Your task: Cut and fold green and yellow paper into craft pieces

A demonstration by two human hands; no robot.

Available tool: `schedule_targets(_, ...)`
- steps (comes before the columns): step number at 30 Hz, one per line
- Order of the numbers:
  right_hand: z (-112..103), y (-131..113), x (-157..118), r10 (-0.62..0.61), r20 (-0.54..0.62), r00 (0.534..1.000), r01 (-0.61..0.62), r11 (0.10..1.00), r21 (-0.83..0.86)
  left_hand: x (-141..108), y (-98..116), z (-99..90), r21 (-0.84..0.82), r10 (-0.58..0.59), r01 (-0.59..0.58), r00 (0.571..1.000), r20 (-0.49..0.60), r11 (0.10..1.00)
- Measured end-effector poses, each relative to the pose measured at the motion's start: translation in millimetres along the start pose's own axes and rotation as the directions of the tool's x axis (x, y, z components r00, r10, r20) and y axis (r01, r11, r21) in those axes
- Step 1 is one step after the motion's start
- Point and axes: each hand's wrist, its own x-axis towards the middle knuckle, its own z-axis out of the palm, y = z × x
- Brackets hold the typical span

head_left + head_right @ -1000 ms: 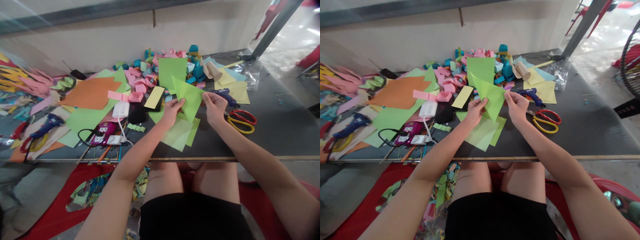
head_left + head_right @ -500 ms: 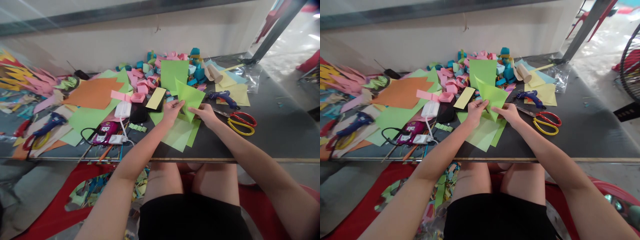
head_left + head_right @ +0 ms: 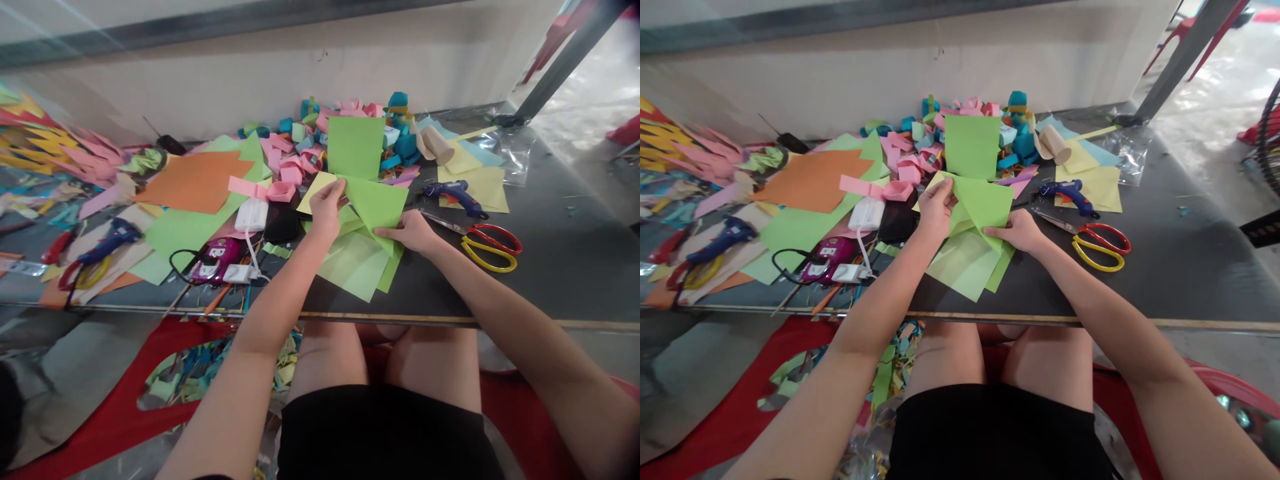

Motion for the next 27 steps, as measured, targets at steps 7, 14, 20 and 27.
schedule_targets(7, -3.4, 6.7, 3.8, -0.029, -0.003, 1.000, 0.029, 0.998, -0.049, 7.4, 23.0, -5.2, -0.010, 0.034, -0.036, 0.994, -0.101, 0.999)
schedule_targets(14, -2.2, 8.8, 6.5, -0.110, -0.154, 0.982, 0.112, 0.994, 0.004, 4.1, 14.4, -7.5, 0.218, -0.017, -0.017, 0.988, 0.153, 0.976)
schedule_targets(20, -1.6, 5.7, 7.4, -0.152, -0.239, 0.959, 0.174, 0.982, 0.072, -15.3, -11.6, -7.7, 0.557, -0.206, -0.147, 0.828, 0.521, 0.817)
schedule_targets(27, 2.1, 2.8, 8.7, -0.087, -0.297, 0.951, 0.135, 0.980, 0.147, -17.4, -12.8, -6.6, 0.570, -0.155, -0.237, 0.818, 0.554, 0.787)
